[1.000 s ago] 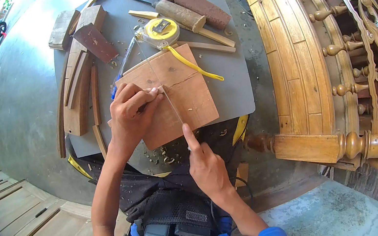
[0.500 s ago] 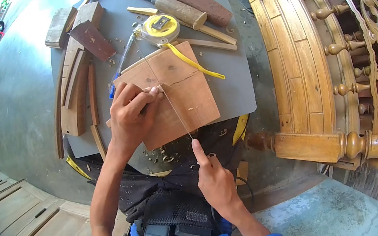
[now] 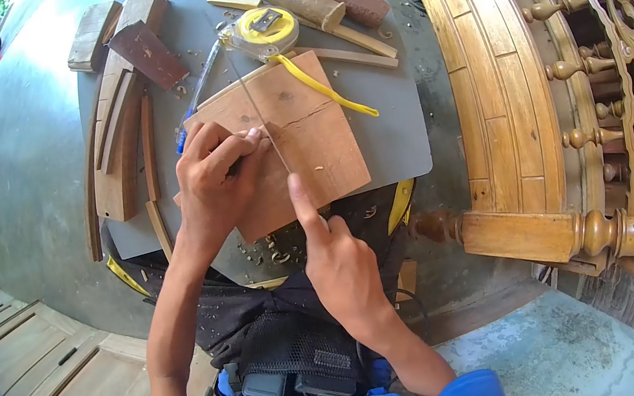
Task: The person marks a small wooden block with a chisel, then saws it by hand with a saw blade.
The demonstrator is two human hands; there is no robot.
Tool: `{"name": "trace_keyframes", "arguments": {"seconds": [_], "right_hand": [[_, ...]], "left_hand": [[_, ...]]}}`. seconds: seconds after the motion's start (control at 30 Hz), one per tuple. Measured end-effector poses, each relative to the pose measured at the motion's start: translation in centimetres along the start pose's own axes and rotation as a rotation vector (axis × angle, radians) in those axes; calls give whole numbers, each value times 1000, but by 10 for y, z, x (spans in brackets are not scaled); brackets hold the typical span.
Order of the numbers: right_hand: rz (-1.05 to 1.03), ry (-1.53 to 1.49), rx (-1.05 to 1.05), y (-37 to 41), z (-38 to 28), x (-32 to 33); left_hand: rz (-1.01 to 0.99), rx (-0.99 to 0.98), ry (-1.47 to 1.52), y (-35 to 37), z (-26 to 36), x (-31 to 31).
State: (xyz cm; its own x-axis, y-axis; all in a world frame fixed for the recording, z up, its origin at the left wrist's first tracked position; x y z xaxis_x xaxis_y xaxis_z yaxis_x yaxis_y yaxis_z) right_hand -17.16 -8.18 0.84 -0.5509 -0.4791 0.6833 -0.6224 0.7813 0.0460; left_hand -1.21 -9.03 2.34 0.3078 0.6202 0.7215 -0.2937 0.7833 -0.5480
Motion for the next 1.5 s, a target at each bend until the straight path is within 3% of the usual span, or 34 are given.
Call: {"name": "trace_keyframes", "arguments": {"seconds": [0.13,0.33,0.5,0.63,0.9,1.03,1.2,1.33,1.43,1.5], "right_hand": [[19,-30,-3,46,6,16],[20,-88,10,1,7,1],[46,-79,22,49,11,12],[58,-103,80,15,13,3],[20,-176,-42,48,13,13],[44,-113,-9,-10,4,-2],[-6,-122,-75,48,5,17],[26,-150,12,0,1,1],[31,-50,-36,-11,-6,-5],[-8,10,-16,31,-1,6]], "left_hand": [[-46,-21,-3,2,-4,-1],[-77,-23,6,2,-4,-1],[-66,-75,-6,0,-6,-1],[-65,-75,25,0,-4,0],[-45,-92,3,-6,-6,1],[-11,-107,4,-6,-3,1],[-30,-71,3,-10,-3,3],[-70,-78,27,-8,-4,0],[-83,-47,29,-7,-2,-1],[-88,-27,13,-8,-2,0]]}}
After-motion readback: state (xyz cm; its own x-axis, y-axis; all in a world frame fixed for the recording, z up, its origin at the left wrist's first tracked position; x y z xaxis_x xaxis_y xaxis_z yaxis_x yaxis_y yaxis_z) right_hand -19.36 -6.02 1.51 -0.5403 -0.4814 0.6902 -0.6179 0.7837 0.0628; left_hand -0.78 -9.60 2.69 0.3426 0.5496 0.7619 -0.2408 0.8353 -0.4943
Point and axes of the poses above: each hand's wrist, its own y-axis away from the middle knuckle, its own x-axis out of the back of the hand, z = x × y, the point moved 5 cm from there along -y, towards the middle knuckle, and after that the axes turned 13 degrees about -y, right-handed, at the moved point
